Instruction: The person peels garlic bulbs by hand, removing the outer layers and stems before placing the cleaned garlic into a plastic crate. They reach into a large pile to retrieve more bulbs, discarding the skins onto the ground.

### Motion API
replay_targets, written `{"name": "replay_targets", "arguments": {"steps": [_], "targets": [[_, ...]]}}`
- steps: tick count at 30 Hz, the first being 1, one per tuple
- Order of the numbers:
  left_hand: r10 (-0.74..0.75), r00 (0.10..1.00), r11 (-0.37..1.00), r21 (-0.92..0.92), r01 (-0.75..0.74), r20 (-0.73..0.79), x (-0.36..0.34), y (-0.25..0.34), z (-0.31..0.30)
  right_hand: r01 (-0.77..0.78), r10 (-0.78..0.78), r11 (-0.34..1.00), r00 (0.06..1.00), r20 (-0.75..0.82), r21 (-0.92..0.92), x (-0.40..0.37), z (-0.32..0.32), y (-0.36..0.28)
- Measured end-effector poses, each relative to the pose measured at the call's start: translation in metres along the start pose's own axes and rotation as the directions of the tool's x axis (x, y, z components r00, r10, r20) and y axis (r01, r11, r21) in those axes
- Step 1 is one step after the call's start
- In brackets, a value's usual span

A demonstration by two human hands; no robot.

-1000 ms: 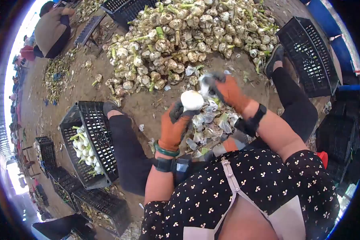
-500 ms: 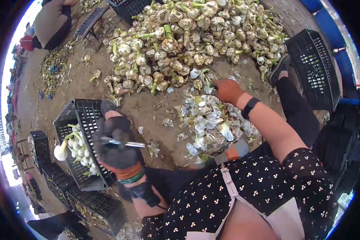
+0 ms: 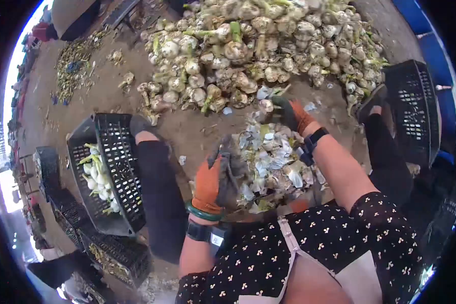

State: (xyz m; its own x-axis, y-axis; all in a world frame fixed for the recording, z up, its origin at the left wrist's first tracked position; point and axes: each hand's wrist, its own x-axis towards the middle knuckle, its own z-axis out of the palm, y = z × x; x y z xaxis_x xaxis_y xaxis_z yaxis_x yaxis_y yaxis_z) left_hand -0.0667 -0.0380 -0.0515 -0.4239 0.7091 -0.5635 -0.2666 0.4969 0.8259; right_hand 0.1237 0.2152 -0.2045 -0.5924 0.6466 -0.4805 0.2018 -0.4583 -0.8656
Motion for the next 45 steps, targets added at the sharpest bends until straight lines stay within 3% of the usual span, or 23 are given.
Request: {"name": "replay_targets", "arguments": {"steps": [1, 2, 4, 8, 11, 12, 13, 14, 16, 18, 20, 22, 26, 32, 36, 37, 38, 39, 40, 41, 42, 44, 45], "targets": [[-0.003, 0.984, 0.920, -0.386, 0.073, 0.180, -0.017, 0.035, 0.017, -0.137, 0.021, 0.837, 0.975, 0.220, 0.529, -0.028, 0.020, -0.031], [0.007, 0.979, 0.919, -0.387, 0.073, 0.202, -0.018, 0.039, 0.024, -0.253, 0.082, 0.692, 0.958, 0.274, 0.676, -0.055, 0.034, -0.066], [0.026, 0.987, 0.999, 0.032, -0.032, 0.158, -0.021, 0.046, 0.030, -0.297, 0.056, 0.603, 0.942, 0.331, 0.741, -0.083, 0.050, -0.093], [0.194, 0.960, 0.911, 0.325, -0.252, 0.202, -0.016, 0.035, 0.043, -0.295, -0.036, 0.531, 0.929, 0.369, 0.794, -0.108, 0.048, -0.097], [0.220, 0.956, 0.885, 0.373, -0.279, 0.192, -0.014, 0.034, 0.053, -0.279, 0.042, 0.743, 0.927, 0.374, 0.608, -0.130, 0.048, -0.109], [0.362, 0.909, 0.781, 0.466, -0.416, 0.205, -0.017, 0.038, 0.055, -0.273, 0.038, 0.746, 0.928, 0.371, 0.608, -0.142, 0.047, -0.117], [0.491, 0.840, 0.648, 0.548, -0.529, 0.230, -0.020, 0.043, 0.057, -0.084, 0.044, 0.989, 0.955, 0.294, 0.124, -0.156, 0.049, -0.131], [0.494, 0.839, 0.649, 0.545, -0.531, 0.229, -0.022, 0.047, 0.059, 0.091, 0.007, 0.905, 0.974, 0.227, -0.417, -0.166, 0.051, -0.137], [0.292, 0.915, 0.857, 0.348, -0.379, 0.278, -0.027, 0.057, 0.061, 0.174, -0.111, 0.867, 0.981, 0.159, -0.466, -0.178, 0.058, -0.130], [0.414, 0.862, 0.750, 0.427, -0.505, 0.293, -0.035, 0.070, 0.063, 0.204, -0.361, 0.414, 0.932, 0.046, -0.887, -0.192, 0.062, -0.130], [0.259, 0.906, 0.896, 0.268, -0.355, 0.335, -0.030, 0.067, 0.065, 0.230, -0.271, 0.531, 0.958, 0.093, -0.815, -0.205, 0.073, -0.154], [0.351, 0.872, 0.856, 0.261, -0.447, 0.342, -0.031, 0.066, 0.067, 0.486, -0.532, 0.256, 0.792, 0.298, -0.836, -0.207, 0.073, -0.149], [0.235, 0.895, 0.887, 0.294, -0.357, 0.380, -0.029, 0.061, 0.069, 0.573, -0.564, 0.138, 0.716, 0.411, -0.808, -0.207, 0.079, -0.153], [0.334, 0.910, 0.907, 0.178, -0.381, 0.247, -0.036, 0.056, 0.075, 0.490, -0.519, 0.081, 0.764, 0.383, -0.868, -0.214, 0.088, -0.146], [0.085, 0.987, 0.992, 0.086, -0.098, 0.135, -0.038, 0.059, 0.076, 0.442, -0.596, -0.052, 0.706, 0.384, -0.895, -0.223, 0.104, -0.149], [0.232, 0.965, 0.953, 0.170, -0.251, 0.124, -0.032, 0.054, 0.074, 0.442, -0.595, -0.052, 0.706, 0.383, -0.896, -0.222, 0.105, -0.150], [0.374, 0.919, 0.884, 0.254, -0.393, 0.123, -0.028, 0.050, 0.072, 0.474, -0.610, 0.130, 0.731, 0.307, -0.871, -0.220, 0.105, -0.151], [0.374, 0.919, 0.883, 0.255, -0.394, 0.122, -0.024, 0.046, 0.068, 0.495, -0.610, 0.307, 0.758, 0.231, -0.813, -0.217, 0.105, -0.153], [0.460, 0.871, 0.798, 0.350, -0.491, 0.174, -0.025, 0.050, 0.066, 0.495, -0.610, 0.308, 0.758, 0.231, -0.812, -0.213, 0.101, -0.155], [0.532, 0.813, 0.692, 0.432, -0.578, 0.235, -0.025, 0.052, 0.065, 0.451, -0.404, 0.733, 0.891, 0.208, -0.509, -0.210, 0.095, -0.159], [0.536, 0.811, 0.691, 0.431, -0.581, 0.234, -0.024, 0.052, 0.064, 0.220, -0.180, 0.969, 0.940, 0.290, -0.110, -0.208, 0.090, -0.163], [0.319, 0.910, 0.941, 0.029, -0.338, 0.263, -0.026, 0.052, 0.062, 0.278, -0.229, 0.950, 0.931, 0.285, -0.145, -0.198, 0.080, -0.148], [0.311, 0.912, 0.950, -0.092, -0.297, 0.269, -0.032, 0.055, 0.059, 0.335, -0.279, 0.925, 0.919, 0.277, -0.181, -0.197, 0.076, -0.142]]}}
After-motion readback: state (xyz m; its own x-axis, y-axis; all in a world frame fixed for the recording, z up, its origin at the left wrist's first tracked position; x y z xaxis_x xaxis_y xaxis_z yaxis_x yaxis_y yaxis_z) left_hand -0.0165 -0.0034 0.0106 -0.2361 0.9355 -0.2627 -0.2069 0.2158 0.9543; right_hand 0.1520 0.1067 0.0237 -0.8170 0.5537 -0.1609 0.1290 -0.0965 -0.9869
